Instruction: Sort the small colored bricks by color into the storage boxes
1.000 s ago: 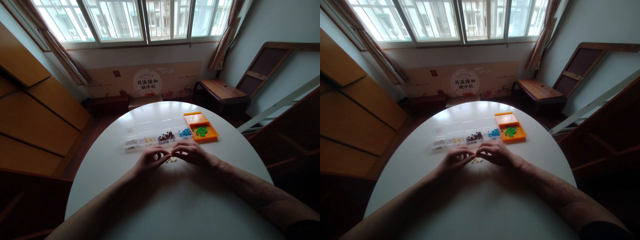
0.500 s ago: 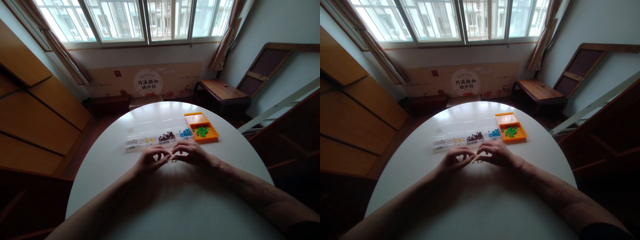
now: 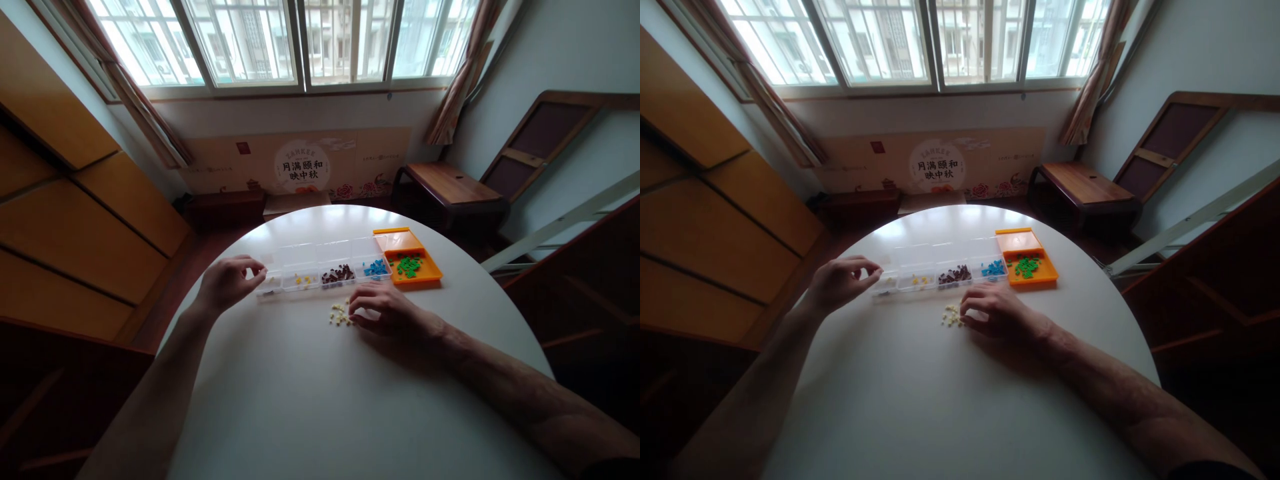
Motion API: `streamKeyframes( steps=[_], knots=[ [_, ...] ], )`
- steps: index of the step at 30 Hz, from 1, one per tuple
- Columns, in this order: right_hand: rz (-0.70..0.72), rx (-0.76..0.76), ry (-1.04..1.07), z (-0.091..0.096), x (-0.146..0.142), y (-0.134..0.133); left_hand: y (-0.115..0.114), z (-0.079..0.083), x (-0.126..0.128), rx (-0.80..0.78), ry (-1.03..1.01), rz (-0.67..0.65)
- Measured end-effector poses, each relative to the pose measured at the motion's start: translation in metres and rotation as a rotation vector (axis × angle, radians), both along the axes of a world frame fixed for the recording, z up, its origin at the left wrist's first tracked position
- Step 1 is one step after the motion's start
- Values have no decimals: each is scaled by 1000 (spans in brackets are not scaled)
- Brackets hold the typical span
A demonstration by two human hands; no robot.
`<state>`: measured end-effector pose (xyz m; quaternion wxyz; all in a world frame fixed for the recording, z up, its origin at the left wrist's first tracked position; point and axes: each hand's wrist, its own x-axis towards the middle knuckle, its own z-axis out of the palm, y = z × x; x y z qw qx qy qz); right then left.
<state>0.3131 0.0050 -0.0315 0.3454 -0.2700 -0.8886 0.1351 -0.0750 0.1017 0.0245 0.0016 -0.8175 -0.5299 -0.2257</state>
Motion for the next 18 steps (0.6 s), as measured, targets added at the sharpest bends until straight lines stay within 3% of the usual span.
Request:
streamKeyframes(
  steps=[8,18],
  knots=[
    [20,-40,-74,-6,-4,1,-1,-5,-8,-95,40,-54],
    [41,-95,-125,10,-5,-7,-4,-3,-6,-40,64,-91]
  ],
)
